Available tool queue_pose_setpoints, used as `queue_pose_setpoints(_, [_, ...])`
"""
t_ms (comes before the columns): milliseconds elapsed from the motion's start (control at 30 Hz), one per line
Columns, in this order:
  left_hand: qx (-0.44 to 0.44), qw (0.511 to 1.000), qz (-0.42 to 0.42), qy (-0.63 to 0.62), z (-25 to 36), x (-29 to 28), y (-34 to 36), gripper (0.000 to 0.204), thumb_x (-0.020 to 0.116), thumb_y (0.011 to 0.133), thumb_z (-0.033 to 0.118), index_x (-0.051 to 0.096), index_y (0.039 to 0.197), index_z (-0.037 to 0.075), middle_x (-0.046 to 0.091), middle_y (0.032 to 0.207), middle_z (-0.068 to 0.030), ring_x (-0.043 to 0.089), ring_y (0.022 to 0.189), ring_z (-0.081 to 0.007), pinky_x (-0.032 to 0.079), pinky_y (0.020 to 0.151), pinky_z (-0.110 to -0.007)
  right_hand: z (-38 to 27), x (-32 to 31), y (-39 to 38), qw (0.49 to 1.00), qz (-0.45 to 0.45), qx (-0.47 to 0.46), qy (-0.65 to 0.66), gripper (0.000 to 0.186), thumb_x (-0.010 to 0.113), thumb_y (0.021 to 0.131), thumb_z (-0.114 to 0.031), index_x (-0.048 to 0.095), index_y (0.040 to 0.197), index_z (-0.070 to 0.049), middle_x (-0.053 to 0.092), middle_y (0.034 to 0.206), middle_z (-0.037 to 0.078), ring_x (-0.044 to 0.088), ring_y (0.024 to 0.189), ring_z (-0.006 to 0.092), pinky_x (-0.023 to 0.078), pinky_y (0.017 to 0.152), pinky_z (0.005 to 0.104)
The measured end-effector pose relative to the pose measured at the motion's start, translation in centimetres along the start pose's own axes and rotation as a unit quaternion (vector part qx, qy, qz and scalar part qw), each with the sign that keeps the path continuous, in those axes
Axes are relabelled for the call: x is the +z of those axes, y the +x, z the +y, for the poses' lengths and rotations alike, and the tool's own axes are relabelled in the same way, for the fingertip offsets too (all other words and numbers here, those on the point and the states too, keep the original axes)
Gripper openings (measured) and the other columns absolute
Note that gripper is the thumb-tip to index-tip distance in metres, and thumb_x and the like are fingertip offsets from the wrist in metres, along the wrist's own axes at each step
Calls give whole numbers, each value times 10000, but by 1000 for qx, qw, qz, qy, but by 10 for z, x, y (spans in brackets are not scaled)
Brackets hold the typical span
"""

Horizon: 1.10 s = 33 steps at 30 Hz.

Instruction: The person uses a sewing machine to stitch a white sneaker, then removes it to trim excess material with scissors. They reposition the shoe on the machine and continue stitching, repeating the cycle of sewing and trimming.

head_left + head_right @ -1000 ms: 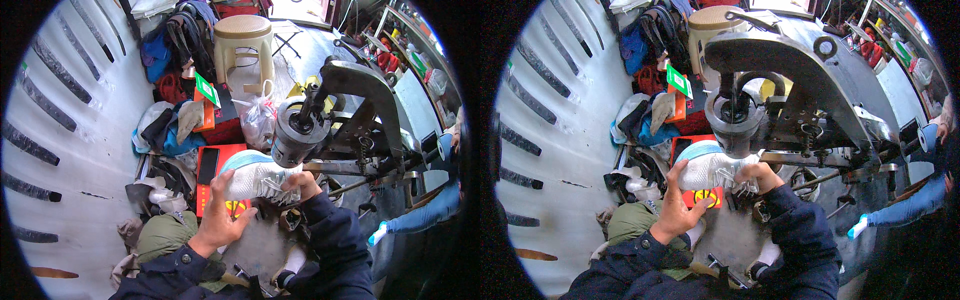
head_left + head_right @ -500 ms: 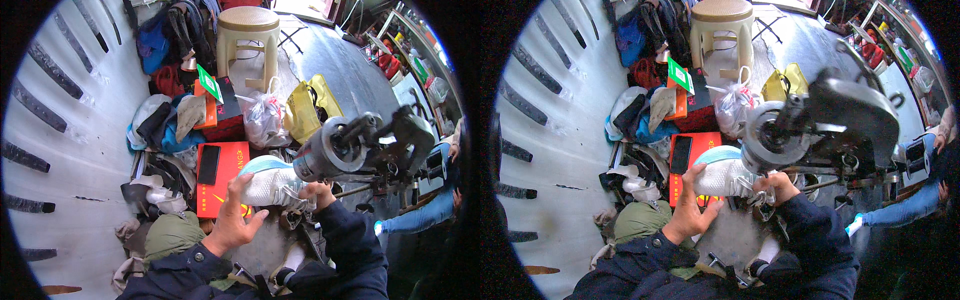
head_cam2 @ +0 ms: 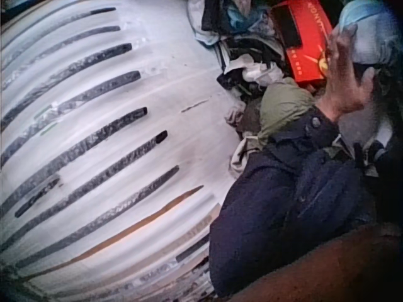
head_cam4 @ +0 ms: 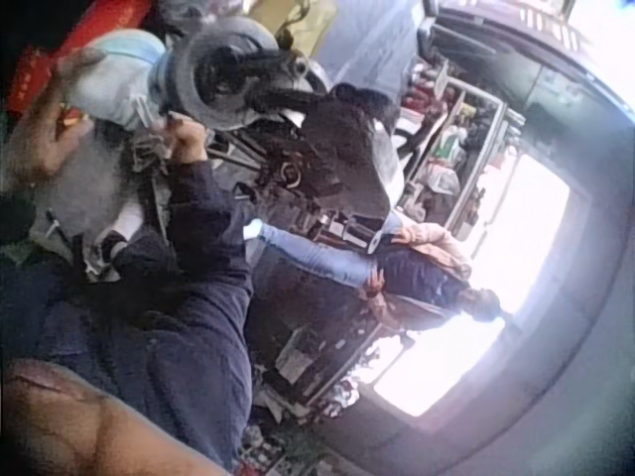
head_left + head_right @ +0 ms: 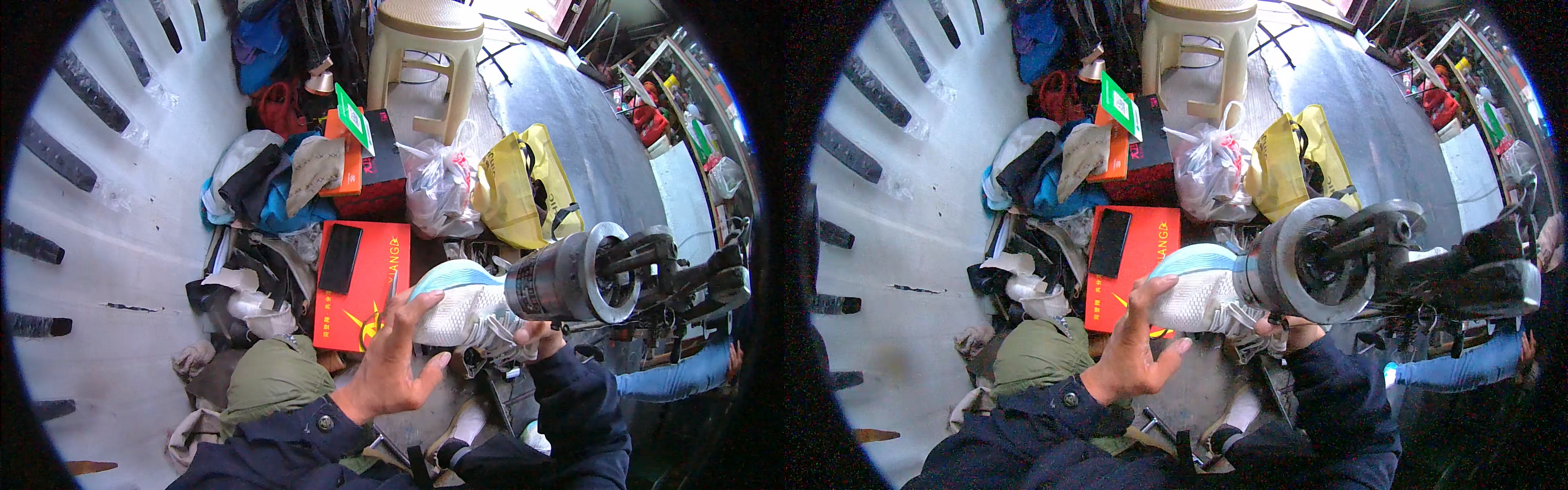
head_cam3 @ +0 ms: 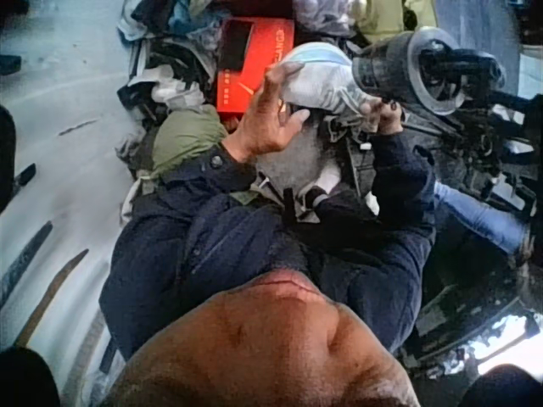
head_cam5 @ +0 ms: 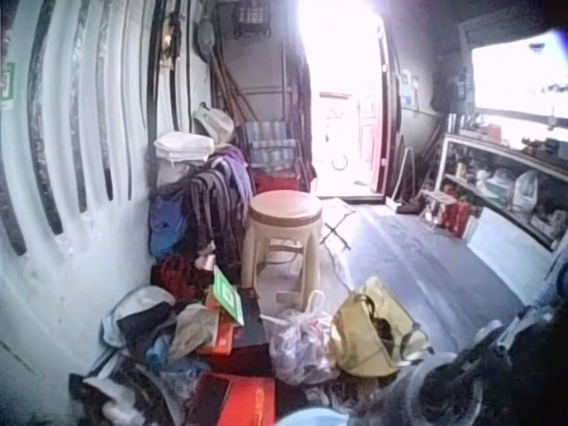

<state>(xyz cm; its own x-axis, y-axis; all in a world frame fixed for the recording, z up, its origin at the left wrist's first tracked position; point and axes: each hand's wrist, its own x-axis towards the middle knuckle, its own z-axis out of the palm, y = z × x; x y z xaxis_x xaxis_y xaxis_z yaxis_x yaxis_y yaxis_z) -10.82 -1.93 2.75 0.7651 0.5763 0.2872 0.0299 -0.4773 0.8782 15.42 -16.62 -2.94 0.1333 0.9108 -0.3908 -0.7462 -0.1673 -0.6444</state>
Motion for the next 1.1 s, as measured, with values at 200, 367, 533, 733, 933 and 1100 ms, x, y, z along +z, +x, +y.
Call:
queue_pose_setpoints(200, [-11, 999, -7, -31, 1, 9, 5, 796, 681, 784, 78, 301, 1480, 7, 414, 1414, -245, 432, 1329, -407, 330, 1142, -461, 0, -10, -8, 999, -16, -32, 0, 552, 716, 704, -76, 647, 1241, 34, 672, 1235, 111, 648, 1101, 254, 502, 981, 359])
queue_pose_setpoints(367, [2, 999, -14, -48, 0, 13, 11, 782, 663, 789, 65, 304, 1482, 6, 411, 1430, -228, 416, 1355, -389, 306, 1160, -450, -3, -3, -13, 990, 8, -107, -90, 545, 707, 686, -77, 664, 1216, 47, 672, 1262, 124, 647, 1130, 252, 490, 1008, 356])
queue_pose_setpoints(533, [0, 997, -28, -72, 1, 17, 15, 766, 647, 798, 38, 319, 1490, 54, 413, 1426, -250, 436, 1334, -432, 336, 1142, -472, -5, 8, -19, 991, 31, -69, -112, 547, 674, 658, -122, 683, 1165, 82, 693, 1236, 144, 664, 1098, 239, 501, 998, 359])
queue_pose_setpoints(733, [23, 993, -30, -109, 1, 33, 19, 734, 609, 825, 39, 317, 1498, 71, 400, 1433, -265, 426, 1346, -447, 340, 1140, -480, -12, -1, -34, 994, 70, -53, -61, 520, 661, 644, -160, 708, 1105, 76, 726, 1137, 159, 696, 1013, 256, 535, 967, 364])
queue_pose_setpoints(933, [18, 993, -37, -110, 0, 42, 22, 732, 576, 842, 62, 291, 1516, 55, 402, 1435, -261, 409, 1362, -441, 314, 1155, -483, -11, -8, -39, 997, 60, -18, -36, 508, 630, 703, -253, 712, 1064, 96, 732, 1095, 207, 718, 955, 330, 564, 920, 422])
queue_pose_setpoints(1100, [-5, 986, -51, -160, 0, 43, 26, 740, 548, 865, 85, 255, 1544, 51, 391, 1460, -265, 408, 1368, -439, 302, 1164, -474, -12, -6, -38, 999, 33, -15, -11, 596, 608, 741, -320, 667, 1136, 123, 722, 1106, 247, 718, 975, 364, 565, 924, 446])
